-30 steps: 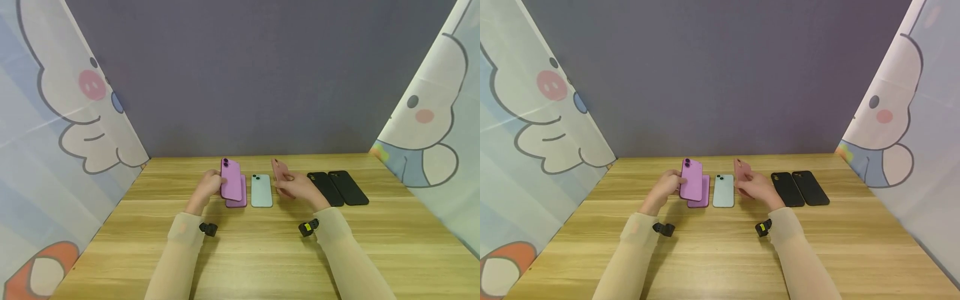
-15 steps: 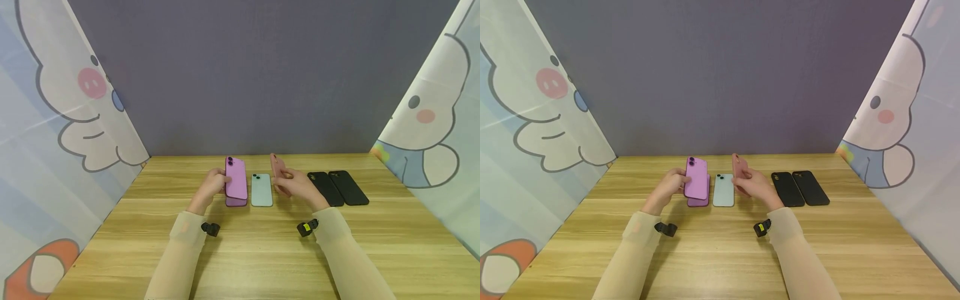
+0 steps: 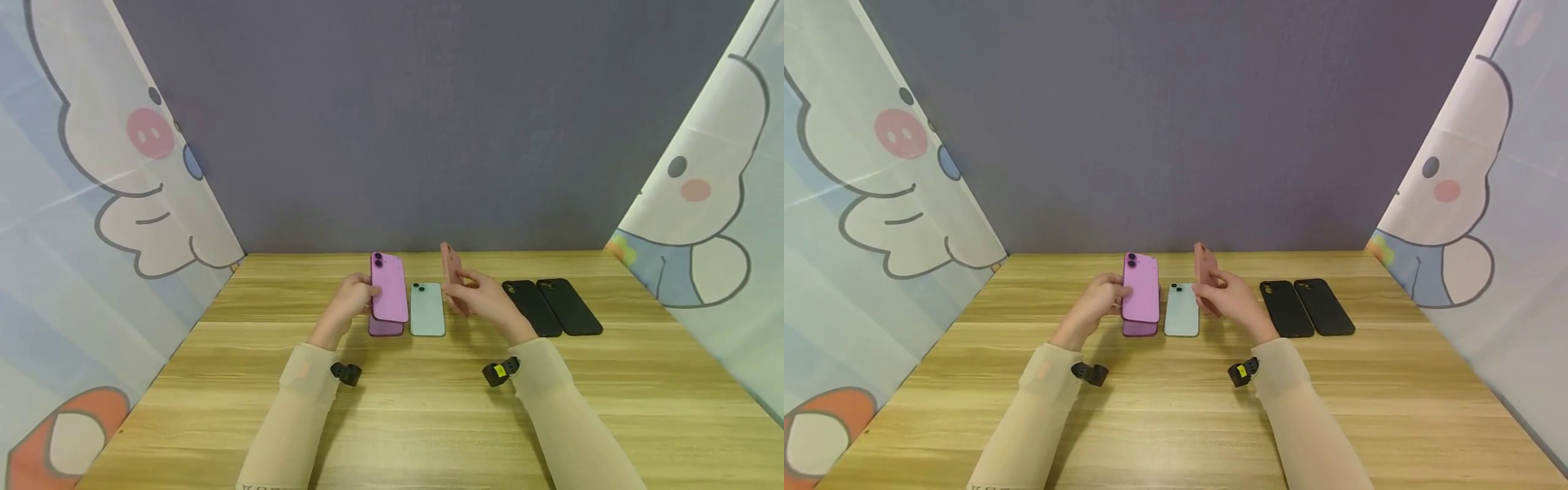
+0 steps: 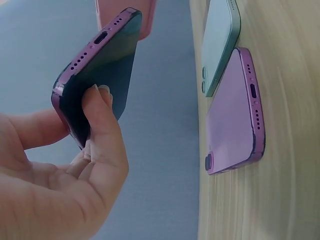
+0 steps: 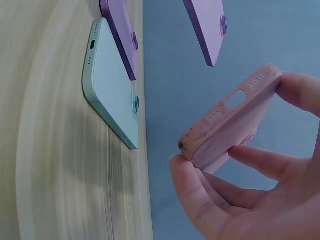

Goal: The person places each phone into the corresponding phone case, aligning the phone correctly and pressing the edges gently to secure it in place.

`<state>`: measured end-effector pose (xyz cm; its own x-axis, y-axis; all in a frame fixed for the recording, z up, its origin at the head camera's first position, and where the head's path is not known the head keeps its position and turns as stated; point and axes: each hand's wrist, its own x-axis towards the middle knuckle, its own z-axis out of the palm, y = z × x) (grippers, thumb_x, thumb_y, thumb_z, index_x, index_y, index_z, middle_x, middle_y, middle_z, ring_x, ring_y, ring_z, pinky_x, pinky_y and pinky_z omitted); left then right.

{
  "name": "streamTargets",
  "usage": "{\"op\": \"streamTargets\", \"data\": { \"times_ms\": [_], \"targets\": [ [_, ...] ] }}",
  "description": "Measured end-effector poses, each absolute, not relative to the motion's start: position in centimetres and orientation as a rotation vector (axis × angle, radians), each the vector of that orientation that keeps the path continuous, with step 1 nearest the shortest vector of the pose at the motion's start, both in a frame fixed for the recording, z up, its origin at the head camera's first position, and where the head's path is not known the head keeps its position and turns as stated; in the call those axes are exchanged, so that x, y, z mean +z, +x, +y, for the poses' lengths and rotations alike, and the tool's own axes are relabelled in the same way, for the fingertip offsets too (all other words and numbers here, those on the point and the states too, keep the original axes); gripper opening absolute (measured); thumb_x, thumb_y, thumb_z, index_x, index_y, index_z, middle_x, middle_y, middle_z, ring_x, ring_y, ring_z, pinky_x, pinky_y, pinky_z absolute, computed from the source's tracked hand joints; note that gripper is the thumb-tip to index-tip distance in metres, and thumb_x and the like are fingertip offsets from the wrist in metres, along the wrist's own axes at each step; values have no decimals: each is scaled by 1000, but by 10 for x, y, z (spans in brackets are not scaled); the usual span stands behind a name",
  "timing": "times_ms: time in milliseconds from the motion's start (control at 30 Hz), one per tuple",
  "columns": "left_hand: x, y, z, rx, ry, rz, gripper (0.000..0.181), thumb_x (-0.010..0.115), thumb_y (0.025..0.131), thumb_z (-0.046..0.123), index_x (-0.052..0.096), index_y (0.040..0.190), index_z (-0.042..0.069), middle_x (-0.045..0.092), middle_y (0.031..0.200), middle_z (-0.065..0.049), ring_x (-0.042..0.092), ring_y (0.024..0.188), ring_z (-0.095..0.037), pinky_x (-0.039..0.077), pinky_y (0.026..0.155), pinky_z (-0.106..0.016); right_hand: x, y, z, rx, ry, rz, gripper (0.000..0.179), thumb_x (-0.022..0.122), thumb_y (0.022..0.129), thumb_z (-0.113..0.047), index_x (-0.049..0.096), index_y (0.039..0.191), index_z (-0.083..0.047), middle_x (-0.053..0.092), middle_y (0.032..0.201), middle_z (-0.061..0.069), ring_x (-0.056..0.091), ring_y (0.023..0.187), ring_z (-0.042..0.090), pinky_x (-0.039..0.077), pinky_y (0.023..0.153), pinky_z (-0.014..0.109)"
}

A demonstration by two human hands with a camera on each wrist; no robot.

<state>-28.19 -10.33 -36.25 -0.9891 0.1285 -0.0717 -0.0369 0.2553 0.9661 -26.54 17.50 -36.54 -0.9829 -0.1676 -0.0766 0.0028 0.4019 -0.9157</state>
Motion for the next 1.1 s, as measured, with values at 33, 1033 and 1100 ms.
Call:
{"op": "streamTargets", "data": {
  "times_ms": [33,1033,1100],
  "targets": [
    [-362,-282,-103,1843,90,2372,27,55,98,7,56,119,-11,62,98,-17,61,80,-22,56,81,-44,-365,-265,174,-1638,-150,2491,86,68,95,-52,28,161,-13,45,150,23,56,125,35,52,96,46],
    [-359,-279,-97,1964,210,2186,31,52,100,4,53,125,-13,61,99,-15,61,81,-19,56,75,-34,-356,-258,162,-1758,-248,2444,75,68,97,-46,38,158,-16,51,145,18,61,116,32,55,93,49],
    [-360,-279,-97,1967,229,2169,30,52,100,4,53,125,-13,61,99,-14,61,81,-19,56,77,-35,-354,-257,161,-1771,-255,2433,74,68,97,-46,39,157,-16,51,146,17,60,118,31,54,94,48]
  ]
}}
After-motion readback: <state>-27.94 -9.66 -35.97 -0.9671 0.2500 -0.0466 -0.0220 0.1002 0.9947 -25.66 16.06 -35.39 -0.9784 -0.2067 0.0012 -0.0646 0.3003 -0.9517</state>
